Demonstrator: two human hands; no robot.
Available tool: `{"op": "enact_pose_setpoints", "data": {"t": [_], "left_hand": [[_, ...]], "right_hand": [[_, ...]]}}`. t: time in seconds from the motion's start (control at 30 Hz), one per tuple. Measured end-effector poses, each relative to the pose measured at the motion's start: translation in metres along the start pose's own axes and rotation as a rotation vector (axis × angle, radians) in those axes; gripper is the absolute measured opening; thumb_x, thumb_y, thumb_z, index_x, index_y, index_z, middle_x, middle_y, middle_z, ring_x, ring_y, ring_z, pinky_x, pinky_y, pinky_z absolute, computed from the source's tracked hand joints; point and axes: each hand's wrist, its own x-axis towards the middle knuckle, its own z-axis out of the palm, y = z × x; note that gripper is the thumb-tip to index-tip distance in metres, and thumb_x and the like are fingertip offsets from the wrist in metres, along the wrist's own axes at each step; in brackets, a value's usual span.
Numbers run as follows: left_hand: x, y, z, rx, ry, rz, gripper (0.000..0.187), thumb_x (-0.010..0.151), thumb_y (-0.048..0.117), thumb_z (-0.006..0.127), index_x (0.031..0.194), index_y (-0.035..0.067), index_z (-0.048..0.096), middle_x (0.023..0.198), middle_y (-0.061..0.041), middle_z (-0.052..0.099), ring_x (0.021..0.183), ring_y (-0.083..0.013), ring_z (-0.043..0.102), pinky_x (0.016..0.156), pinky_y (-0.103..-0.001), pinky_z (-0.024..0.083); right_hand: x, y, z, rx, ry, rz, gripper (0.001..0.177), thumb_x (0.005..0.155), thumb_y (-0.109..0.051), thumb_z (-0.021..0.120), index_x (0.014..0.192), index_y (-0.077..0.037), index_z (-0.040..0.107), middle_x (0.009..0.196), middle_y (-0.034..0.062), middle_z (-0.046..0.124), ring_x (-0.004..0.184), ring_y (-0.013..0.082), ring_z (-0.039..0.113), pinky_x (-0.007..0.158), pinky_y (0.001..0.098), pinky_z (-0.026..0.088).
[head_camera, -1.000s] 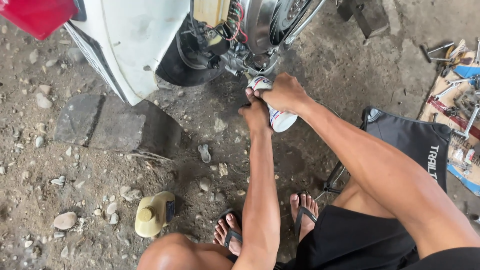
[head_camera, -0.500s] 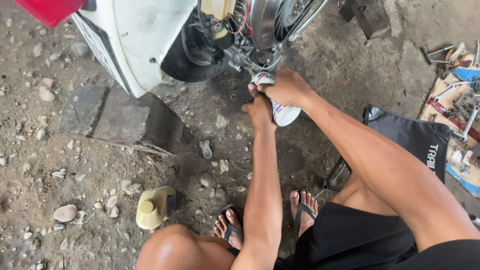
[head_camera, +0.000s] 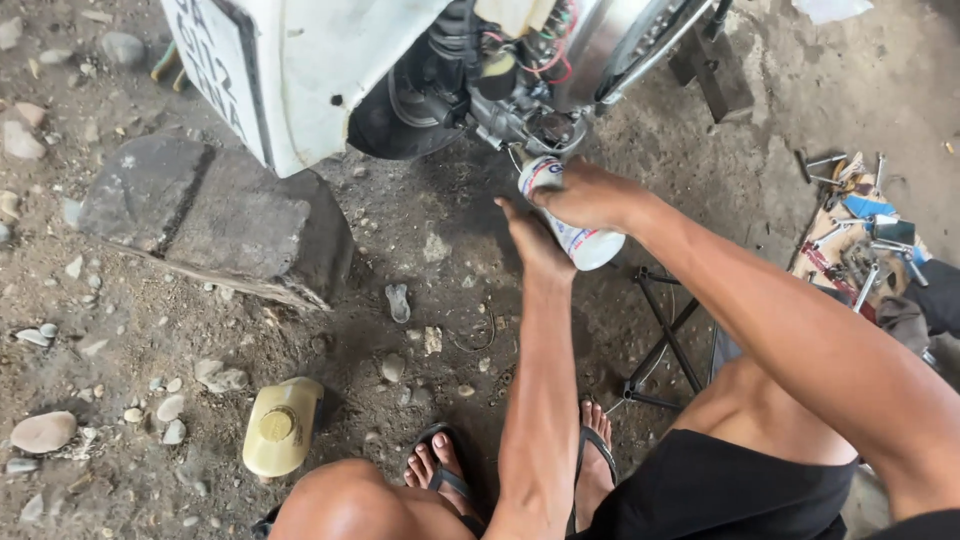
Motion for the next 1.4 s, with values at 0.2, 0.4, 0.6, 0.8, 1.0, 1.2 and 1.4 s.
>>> {"op": "enact_pose_setpoints", "data": {"t": [0.2, 0.4, 0.6, 0.8, 1.0, 1.2, 1.4], "left_hand": [[0.003, 0.008, 0.000, -0.029, -0.058, -0.045, 0.093, 0.096, 0.069, 0.041, 0.149, -0.006, 0.024, 0.150, -0.033, 0.037, 0.144, -0.0459, 0.038, 0.118, -0.057, 0.033], [0.004, 0.018, -0.001, -0.069, -0.076, -0.067, 0.093, 0.096, 0.070, 0.038, 0.148, -0.006, 0.024, 0.149, -0.033, 0.037, 0.144, -0.0450, 0.038, 0.119, -0.056, 0.032], [0.009, 0.023, -0.011, -0.082, -0.079, -0.087, 0.093, 0.096, 0.071, 0.036, 0.148, -0.005, 0.025, 0.148, -0.032, 0.038, 0.144, -0.0441, 0.038, 0.120, -0.055, 0.031], [0.007, 0.033, -0.020, -0.104, -0.097, -0.086, 0.093, 0.096, 0.072, 0.034, 0.147, -0.005, 0.025, 0.148, -0.031, 0.038, 0.144, -0.0432, 0.038, 0.120, -0.054, 0.030], [0.006, 0.035, -0.015, -0.097, -0.133, -0.102, 0.093, 0.096, 0.073, 0.031, 0.147, -0.005, 0.025, 0.147, -0.031, 0.038, 0.144, -0.0423, 0.038, 0.121, -0.053, 0.029], [0.006, 0.025, -0.010, -0.325, -0.125, -0.142, 0.091, 0.092, 0.070, 0.051, 0.141, -0.003, 0.029, 0.138, -0.030, 0.042, 0.134, -0.0401, 0.046, 0.114, -0.054, 0.034], [0.009, 0.024, -0.010, -0.313, -0.123, -0.158, 0.087, 0.094, 0.067, 0.053, 0.139, -0.003, 0.029, 0.136, -0.031, 0.044, 0.132, -0.0410, 0.048, 0.110, -0.053, 0.039]], "right_hand": [[-0.006, -0.012, 0.001, -0.004, 0.065, 0.045, 0.096, 0.097, -0.056, 0.048, 0.150, 0.020, 0.020, 0.146, 0.0436, 0.043, 0.141, 0.0502, 0.043, 0.115, 0.0593, 0.038], [0.007, -0.016, 0.000, 0.014, 0.077, 0.107, 0.101, 0.089, -0.066, 0.047, 0.155, 0.008, 0.029, 0.148, 0.0347, 0.049, 0.141, 0.0455, 0.046, 0.114, 0.0582, 0.038], [0.037, 0.022, 0.008, 0.715, -0.051, 0.215, 0.058, 0.099, -0.040, 0.056, 0.132, 0.008, 0.056, 0.097, 0.0174, 0.065, 0.078, 0.0313, 0.071, 0.056, 0.0470, 0.060], [0.053, 0.039, 0.020, 0.750, -0.032, 0.268, 0.075, 0.095, -0.050, 0.068, 0.129, 0.016, 0.055, 0.093, 0.0202, 0.064, 0.073, 0.0335, 0.071, 0.052, 0.0484, 0.061], [0.025, 0.005, 0.008, 0.542, 0.083, 0.320, 0.083, 0.089, -0.053, 0.072, 0.121, 0.022, 0.058, 0.091, 0.0289, 0.065, 0.077, 0.0396, 0.072, 0.056, 0.0569, 0.061], [0.026, 0.005, 0.001, 0.518, 0.087, 0.354, 0.078, 0.086, -0.050, 0.074, 0.115, 0.021, 0.062, 0.091, 0.0329, 0.065, 0.078, 0.0444, 0.070, 0.059, 0.0594, 0.060], [0.032, 0.008, 0.002, 0.491, 0.115, 0.365, 0.079, 0.088, -0.052, 0.073, 0.115, 0.021, 0.063, 0.092, 0.0341, 0.065, 0.080, 0.0452, 0.071, 0.060, 0.0595, 0.060]]}}
